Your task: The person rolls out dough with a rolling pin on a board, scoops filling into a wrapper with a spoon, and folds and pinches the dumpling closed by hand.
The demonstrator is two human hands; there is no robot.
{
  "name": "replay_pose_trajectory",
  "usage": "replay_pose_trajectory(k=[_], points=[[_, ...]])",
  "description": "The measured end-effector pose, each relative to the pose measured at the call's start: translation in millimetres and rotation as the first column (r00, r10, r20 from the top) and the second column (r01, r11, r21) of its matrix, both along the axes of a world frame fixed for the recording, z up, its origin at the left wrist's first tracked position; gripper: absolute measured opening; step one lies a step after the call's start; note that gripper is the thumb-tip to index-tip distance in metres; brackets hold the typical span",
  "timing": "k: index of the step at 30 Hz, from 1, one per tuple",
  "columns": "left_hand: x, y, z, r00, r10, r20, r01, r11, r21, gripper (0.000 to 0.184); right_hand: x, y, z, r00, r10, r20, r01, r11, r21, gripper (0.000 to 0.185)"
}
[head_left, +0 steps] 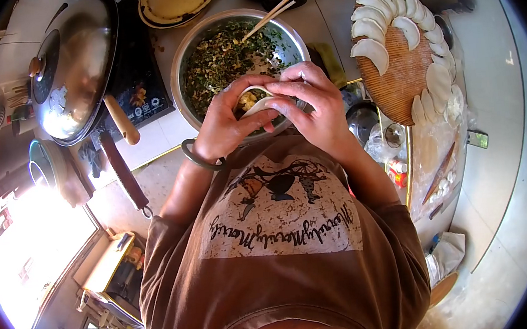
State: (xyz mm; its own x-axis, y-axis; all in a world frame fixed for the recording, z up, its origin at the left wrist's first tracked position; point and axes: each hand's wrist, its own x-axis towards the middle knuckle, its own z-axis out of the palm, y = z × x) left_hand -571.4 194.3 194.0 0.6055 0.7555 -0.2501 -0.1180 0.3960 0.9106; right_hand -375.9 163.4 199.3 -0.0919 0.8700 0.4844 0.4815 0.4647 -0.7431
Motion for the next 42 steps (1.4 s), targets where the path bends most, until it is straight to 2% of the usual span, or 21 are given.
replay_pose_trajectory(k=[2,5,7,13,14,17,22,25,26,27,29,30,32,35,36,38,39,40,41,42], points=[[2,1,5,1.0,-0.01,-0.03,0.01,1.0,0.019,0.05,0,0,-5,1.0,0.014,0.015,-0.014,0.999,0.044,0.021],[2,2,9,1.0,-0.009,-0.014,0.008,0.998,-0.062,0.05,-1,-1,-9,0.999,0.005,0.043,-0.01,0.993,0.114,0.023],[-1,5,10,0.998,-0.064,-0.001,0.064,0.995,-0.083,0.048,1,1,-11,0.995,0.001,0.096,-0.02,0.981,0.193,0.023],[-5,9,3,0.995,-0.091,-0.05,0.092,0.995,0.024,0.047,0,3,4,0.999,0.03,0.035,-0.031,0.999,0.032,0.025],[-5,9,2,0.993,-0.091,-0.072,0.095,0.994,0.055,0.048,0,4,2,0.998,0.047,0.047,-0.049,0.998,0.047,0.025],[-3,12,11,0.986,-0.148,-0.077,0.145,0.989,-0.043,0.049,3,5,-8,0.994,0.08,0.073,-0.086,0.993,0.084,0.026],[-4,14,6,0.987,-0.16,0.0,0.16,0.984,-0.077,0.05,3,4,-15,0.994,0.047,0.101,-0.064,0.984,0.167,0.027],[-1,17,4,0.989,-0.129,0.075,0.131,0.991,-0.02,0.05,3,5,-3,0.997,0.06,-0.054,-0.059,0.998,0.019,0.042],[0,18,4,0.988,-0.109,0.108,0.108,0.994,0.009,0.051,8,5,-4,1.0,-0.011,0.009,0.011,1.0,-0.017,0.065],[0,21,2,0.992,-0.115,0.053,0.108,0.988,0.108,0.053,9,4,-7,0.984,0.07,-0.161,-0.099,0.979,-0.177,0.069],[-2,27,-2,0.992,-0.112,-0.058,0.124,0.946,0.299,0.059,12,0,-13,0.854,0.13,-0.504,-0.371,0.832,-0.412,0.077],[-2,28,7,0.991,-0.116,-0.061,0.128,0.962,0.242,0.063,13,-1,-15,0.819,0.126,-0.56,-0.435,0.772,-0.463,0.079],[-1,28,34,0.99,-0.127,-0.068,0.135,0.983,0.124,0.072,15,1,-23,0.796,0.07,-0.601,-0.418,0.782,-0.463,0.076],[-9,20,42,0.999,0.01,-0.049,0.004,0.957,0.29,0.082,15,0,-20,0.787,0.022,-0.616,-0.381,0.804,-0.457,0.072],[-15,20,39,0.999,0.031,-0.019,-0.025,0.963,0.268,0.092,15,-1,-18,0.789,0.013,-0.615,-0.368,0.811,-0.455,0.07],[-14,18,-4,0.986,0.027,-0.166,0.059,0.869,0.491,0.097,13,-3,-14,0.803,0.023,-0.596,-0.361,0.814,-0.455,0.066],[-10,18,-10,0.971,0.038,-0.237,0.112,0.803,0.585,0.1,12,-4,-11,0.81,0.026,-0.585,-0.356,0.815,-0.457,0.064],[-6,7,-15,0.985,-0.011,-0.173,0.08,0.915,0.396,0.104,11,-3,-7,0.837,0.032,-0.546,-0.339,0.815,-0.471,0.062],[-4,-1,-18,0.99,-0.082,-0.119,0.109,0.963,0.244,0.091,9,-2,-2,0.862,0.04,-0.505,-0.322,0.813,-0.485,0.061],[0,-6,-18,0.994,-0.089,-0.065,0.1,0.976,0.192,0.081,8,-2,1,0.885,0.05,-0.462,-0.306,0.811,-0.499,0.059]])
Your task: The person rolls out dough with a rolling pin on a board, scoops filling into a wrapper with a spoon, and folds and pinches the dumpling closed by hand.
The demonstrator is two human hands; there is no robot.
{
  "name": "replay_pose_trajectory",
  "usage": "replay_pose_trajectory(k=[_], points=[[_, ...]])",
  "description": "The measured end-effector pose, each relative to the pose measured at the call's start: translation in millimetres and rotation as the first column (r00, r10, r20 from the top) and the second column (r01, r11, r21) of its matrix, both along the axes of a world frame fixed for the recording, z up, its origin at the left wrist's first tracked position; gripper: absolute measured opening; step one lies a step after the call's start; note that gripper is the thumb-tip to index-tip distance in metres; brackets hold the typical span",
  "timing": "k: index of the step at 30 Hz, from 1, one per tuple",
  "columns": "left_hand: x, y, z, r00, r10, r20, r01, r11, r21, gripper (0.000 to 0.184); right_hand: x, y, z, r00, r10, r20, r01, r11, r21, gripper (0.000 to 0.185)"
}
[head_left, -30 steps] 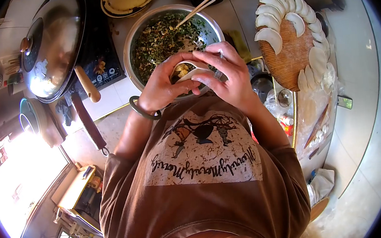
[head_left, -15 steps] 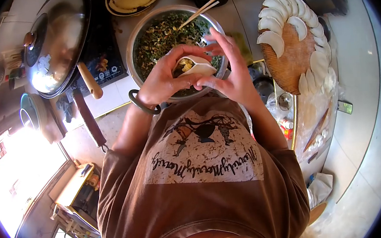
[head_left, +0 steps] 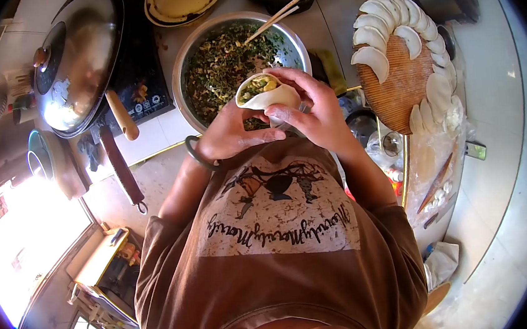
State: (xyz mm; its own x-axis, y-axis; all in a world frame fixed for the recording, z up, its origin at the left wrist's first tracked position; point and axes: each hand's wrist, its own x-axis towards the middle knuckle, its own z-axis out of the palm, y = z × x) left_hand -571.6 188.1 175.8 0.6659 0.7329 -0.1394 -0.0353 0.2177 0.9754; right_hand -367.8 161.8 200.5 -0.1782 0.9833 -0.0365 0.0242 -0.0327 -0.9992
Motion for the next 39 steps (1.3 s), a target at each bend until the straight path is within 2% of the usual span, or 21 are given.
replay_pose_trajectory(k=[1,4,6,9,13,16,19,22,24,25,31,33,36,39], points=[[3,-3,-1,0.999,0.001,0.049,0.002,0.998,-0.057,0.072,-1,0,2,0.997,-0.007,0.073,0.004,0.999,0.037,0.057],[8,-4,-9,0.992,0.128,0.0,-0.125,0.97,0.21,0.057,-3,0,5,0.965,-0.044,0.257,0.004,0.988,0.156,0.053],[8,-4,-14,0.989,0.141,0.042,-0.145,0.979,0.142,0.055,-3,-1,6,0.937,-0.091,0.336,0.009,0.971,0.237,0.051],[6,-3,-20,0.988,0.147,0.037,-0.15,0.984,0.094,0.053,-1,5,10,0.915,-0.123,0.384,-0.032,0.927,0.374,0.047],[2,-2,-19,0.99,0.132,-0.043,-0.124,0.981,0.149,0.052,-1,3,9,0.896,-0.153,0.417,-0.029,0.917,0.398,0.044],[3,-1,-15,0.984,0.178,-0.007,-0.176,0.981,0.082,0.053,-2,6,11,0.857,-0.212,0.469,-0.046,0.876,0.481,0.043],[1,-2,-19,0.982,0.19,-0.02,-0.187,0.978,0.091,0.054,-4,8,19,0.822,-0.271,0.501,-0.078,0.818,0.57,0.042],[3,0,-16,0.978,0.207,-0.021,-0.198,0.957,0.213,0.053,-5,7,18,0.802,-0.264,0.535,-0.133,0.795,0.591,0.039],[3,1,-5,0.975,0.197,-0.105,-0.17,0.96,0.222,0.053,-4,9,15,0.76,-0.291,0.581,-0.18,0.764,0.619,0.035],[3,1,-2,0.97,0.191,-0.147,-0.156,0.962,0.225,0.053,-4,9,15,0.761,-0.285,0.583,-0.179,0.772,0.61,0.033],[4,2,-7,0.973,0.188,-0.136,-0.129,0.925,0.358,0.054,-5,9,9,0.806,-0.206,0.554,-0.18,0.807,0.563,0.023],[3,1,-5,0.972,0.17,-0.164,-0.106,0.935,0.338,0.052,-5,8,9,0.81,-0.19,0.554,-0.177,0.822,0.541,0.02],[3,-1,0,0.971,0.171,-0.166,-0.119,0.952,0.283,0.05,-7,3,3,0.909,-0.149,0.389,-0.029,0.909,0.416,0.021],[3,0,-1,0.976,0.173,-0.135,-0.135,0.959,0.25,0.052,-6,4,5,0.938,-0.175,0.299,0.03,0.901,0.433,0.025]])
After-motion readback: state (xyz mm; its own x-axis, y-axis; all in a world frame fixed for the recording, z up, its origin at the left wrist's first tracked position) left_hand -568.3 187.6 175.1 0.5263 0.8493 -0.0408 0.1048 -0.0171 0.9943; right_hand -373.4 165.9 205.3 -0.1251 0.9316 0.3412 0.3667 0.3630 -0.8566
